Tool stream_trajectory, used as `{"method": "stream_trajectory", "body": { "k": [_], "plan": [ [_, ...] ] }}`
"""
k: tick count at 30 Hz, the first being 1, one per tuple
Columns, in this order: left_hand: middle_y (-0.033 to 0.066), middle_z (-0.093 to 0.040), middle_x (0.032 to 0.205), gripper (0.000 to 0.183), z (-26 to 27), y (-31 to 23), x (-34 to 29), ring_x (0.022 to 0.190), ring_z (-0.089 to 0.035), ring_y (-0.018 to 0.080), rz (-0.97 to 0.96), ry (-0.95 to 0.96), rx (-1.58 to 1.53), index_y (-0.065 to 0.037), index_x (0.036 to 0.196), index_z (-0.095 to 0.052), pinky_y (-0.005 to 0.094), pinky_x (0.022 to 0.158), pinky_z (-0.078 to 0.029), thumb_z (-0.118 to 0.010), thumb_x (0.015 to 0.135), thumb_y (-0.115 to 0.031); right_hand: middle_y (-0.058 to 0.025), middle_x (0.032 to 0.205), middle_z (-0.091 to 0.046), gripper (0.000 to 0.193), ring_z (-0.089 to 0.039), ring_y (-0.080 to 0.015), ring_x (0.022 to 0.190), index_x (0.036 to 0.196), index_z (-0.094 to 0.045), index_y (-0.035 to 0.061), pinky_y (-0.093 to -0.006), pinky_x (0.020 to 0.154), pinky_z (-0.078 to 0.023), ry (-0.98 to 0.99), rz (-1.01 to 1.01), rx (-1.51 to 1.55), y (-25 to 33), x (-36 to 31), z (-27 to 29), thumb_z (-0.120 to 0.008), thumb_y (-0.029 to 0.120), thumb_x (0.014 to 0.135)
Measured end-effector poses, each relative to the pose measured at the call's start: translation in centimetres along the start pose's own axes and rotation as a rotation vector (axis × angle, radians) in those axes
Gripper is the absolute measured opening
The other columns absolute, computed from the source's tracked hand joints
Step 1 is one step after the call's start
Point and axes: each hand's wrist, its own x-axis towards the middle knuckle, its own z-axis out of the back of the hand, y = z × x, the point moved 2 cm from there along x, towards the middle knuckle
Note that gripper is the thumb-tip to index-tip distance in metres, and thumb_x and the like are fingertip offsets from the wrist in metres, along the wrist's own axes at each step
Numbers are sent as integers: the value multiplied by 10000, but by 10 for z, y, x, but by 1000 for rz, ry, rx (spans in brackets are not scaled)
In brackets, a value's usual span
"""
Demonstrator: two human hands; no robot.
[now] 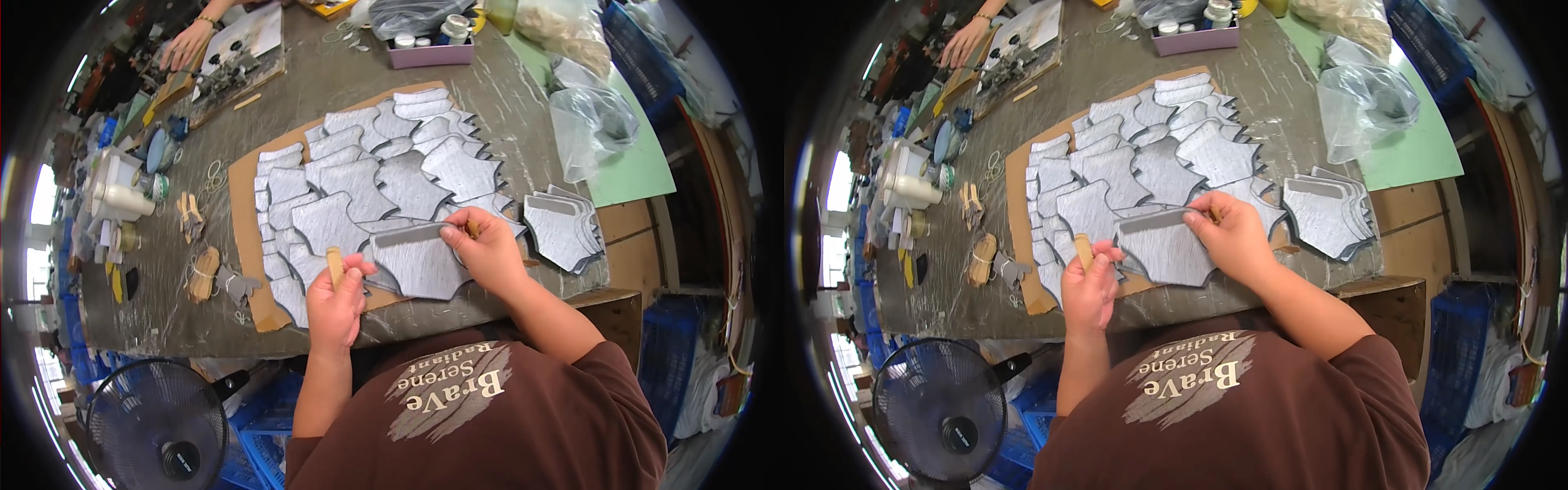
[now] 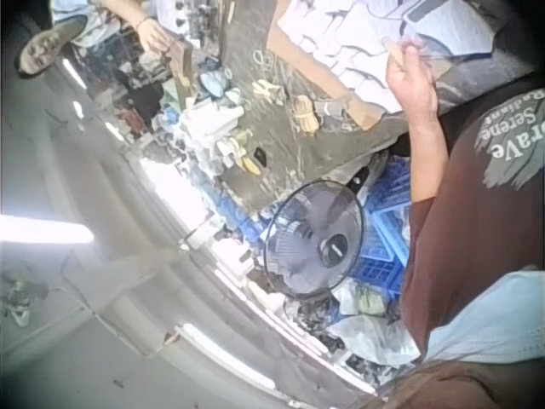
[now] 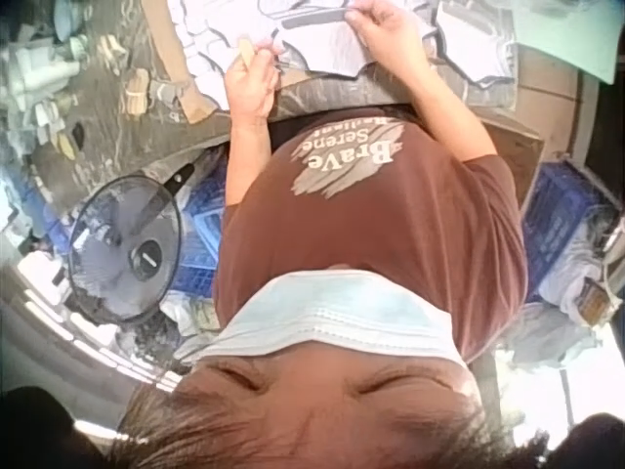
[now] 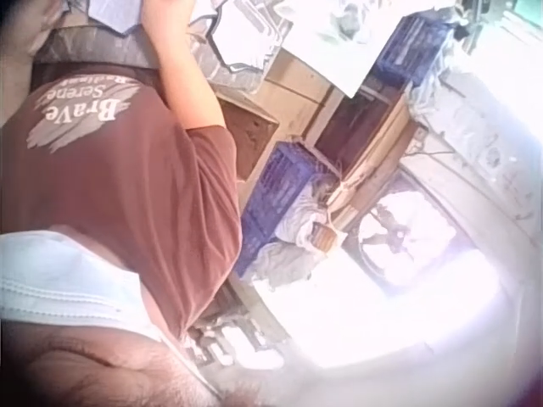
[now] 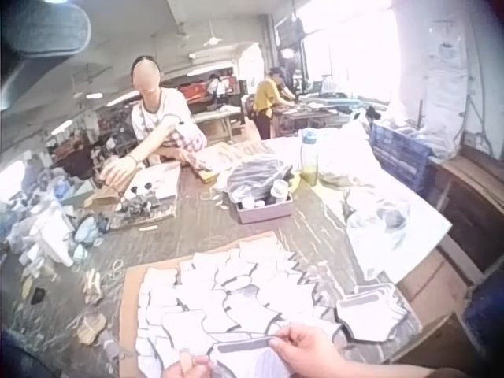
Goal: The recorder is counting and stacking cut fabric components for shoe manufacturing at a workbench.
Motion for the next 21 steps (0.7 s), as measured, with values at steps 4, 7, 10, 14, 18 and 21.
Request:
{"method": "stream_trajectory", "body": {
  "k": [4,7,10,14,18,21],
  "plan": [
    [54,-623,831,187,-24,20,-1,478,-353,12,95,85,97,-2,1047,-576,172,412,-271,-612,867,-36,51,688,-506,92,-394,-21,581,885,-582,24,-193,487,-314,-72,-68,223,-1,3,12,-640,92,860],
    [12,-581,763,91,-37,33,2,482,-358,13,84,143,110,-31,947,-565,177,409,-271,-610,868,-33,48,666,-493,88,-406,-20,494,861,-532,68,-179,413,-315,-83,-66,366,-4,1,13,-619,68,875],
    [7,-566,744,64,-44,32,4,477,-365,16,155,199,-7,-58,876,-534,180,402,-268,-590,879,-26,49,658,-476,85,-378,-19,468,853,-526,69,-189,394,-296,-136,-69,428,1,-3,14,-604,71,888],
    [56,-605,799,44,-47,31,6,462,-357,17,211,195,-57,-53,929,-541,180,392,-258,-565,897,-35,46,643,-463,89,-369,-23,460,846,-520,68,-197,387,-292,-162,-60,509,8,-6,23,-584,89,905],
    [60,-616,827,108,-53,32,6,481,-387,19,173,199,-22,-33,967,-569,179,403,-274,-601,866,-12,41,633,-460,90,-364,-27,452,849,-518,67,-203,383,-292,-205,-35,483,6,-4,32,-585,92,904],
    [16,-593,768,143,-56,33,9,495,-407,24,73,277,-22,-23,950,-583,181,415,-284,-642,827,17,44,621,-439,88,-372,-34,465,863,-518,63,-194,400,-305,-176,-34,533,17,-12,25,-581,103,909]
  ]
}}
